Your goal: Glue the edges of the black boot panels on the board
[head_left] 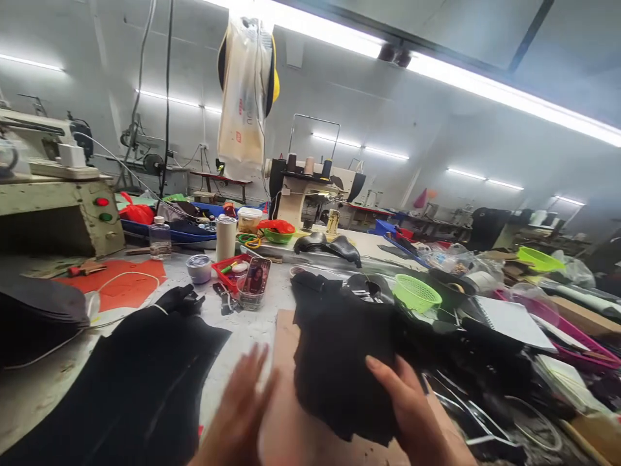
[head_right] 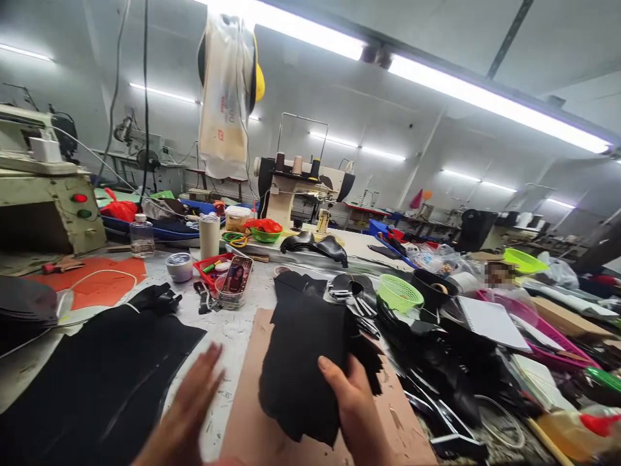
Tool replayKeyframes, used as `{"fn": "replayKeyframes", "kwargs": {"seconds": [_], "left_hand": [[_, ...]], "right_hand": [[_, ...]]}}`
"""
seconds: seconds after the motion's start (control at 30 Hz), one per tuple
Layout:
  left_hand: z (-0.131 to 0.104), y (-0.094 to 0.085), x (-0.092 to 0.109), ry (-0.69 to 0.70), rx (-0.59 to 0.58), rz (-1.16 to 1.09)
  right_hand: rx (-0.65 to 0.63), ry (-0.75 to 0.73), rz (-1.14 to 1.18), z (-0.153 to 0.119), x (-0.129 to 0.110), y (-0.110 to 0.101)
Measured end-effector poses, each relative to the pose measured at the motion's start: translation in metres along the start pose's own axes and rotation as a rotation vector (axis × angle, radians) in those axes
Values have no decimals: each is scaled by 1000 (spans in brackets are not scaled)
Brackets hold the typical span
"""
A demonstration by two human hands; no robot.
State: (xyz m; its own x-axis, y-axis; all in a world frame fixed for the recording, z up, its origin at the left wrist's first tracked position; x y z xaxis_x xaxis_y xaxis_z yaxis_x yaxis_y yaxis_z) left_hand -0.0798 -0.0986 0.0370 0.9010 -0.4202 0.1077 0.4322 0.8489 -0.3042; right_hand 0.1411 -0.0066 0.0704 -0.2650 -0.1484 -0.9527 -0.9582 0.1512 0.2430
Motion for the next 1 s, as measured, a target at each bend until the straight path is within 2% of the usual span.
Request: {"fn": "replayKeyframes", "kwargs": {"seconds": [0.07, 0.1, 0.17, 0.23, 0.3, 0.37, 0.43, 0.47, 0.53, 0.63, 0.7, 0.87, 0.93, 1.0], "left_hand": [[11, 29, 40, 172, 99, -34], [18, 41, 55, 204, 141, -54], [35, 55, 70, 124, 137, -166], [55, 60, 69, -133, 21, -378], [69, 65, 58, -607, -161, -591], [73, 71, 54, -1062, -352, -739], [67, 78, 58, -1428, -513, -770], [61, 81, 62, -1565, -555, -738], [49, 87, 71, -1715, -567, -657], [37, 94, 78, -1743, -514, -577], [34, 98, 77, -1718, -537, -537], [37, 117, 65, -1684, -660, -700], [40, 126, 63, -1688, -682, -747], [44, 134, 63, -1702, -687, -713]], "right_hand": [[-38, -1, -14, -7, 2, -3], [-65, -32, -25, -9, 0, -7], [-168, -146, -49, -10, -11, -18], [-313, -313, -117, -9, -29, -33], [-383, -488, -270, -5, -49, -51], [-365, -625, -454, 1, -62, -68], [-333, -688, -585, 7, -65, -80], [-335, -681, -645, 9, -62, -84], [-379, -624, -779, 13, -48, -89], [-490, -556, -951, 16, -30, -96], [-519, -542, -995, 19, -29, -106], [-435, -443, -1111, 32, -46, -146], [-399, -432, -1088, 37, -49, -159], [-442, -407, -916, 42, -49, -167]]}}
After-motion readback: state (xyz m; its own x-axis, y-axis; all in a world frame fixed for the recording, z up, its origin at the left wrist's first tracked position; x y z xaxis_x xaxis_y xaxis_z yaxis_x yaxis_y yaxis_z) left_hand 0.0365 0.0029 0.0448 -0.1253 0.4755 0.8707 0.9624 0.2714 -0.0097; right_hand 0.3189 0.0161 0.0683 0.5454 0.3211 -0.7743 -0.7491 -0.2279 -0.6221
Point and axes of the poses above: each hand's wrist, its own z-axis towards the middle knuckle, its own y-axis out of the palm, x = y × z, the point moved 3 cm from there along z, towards the middle knuckle, and after that the axes turned 14 degrees about x, right-handed, at the moved point
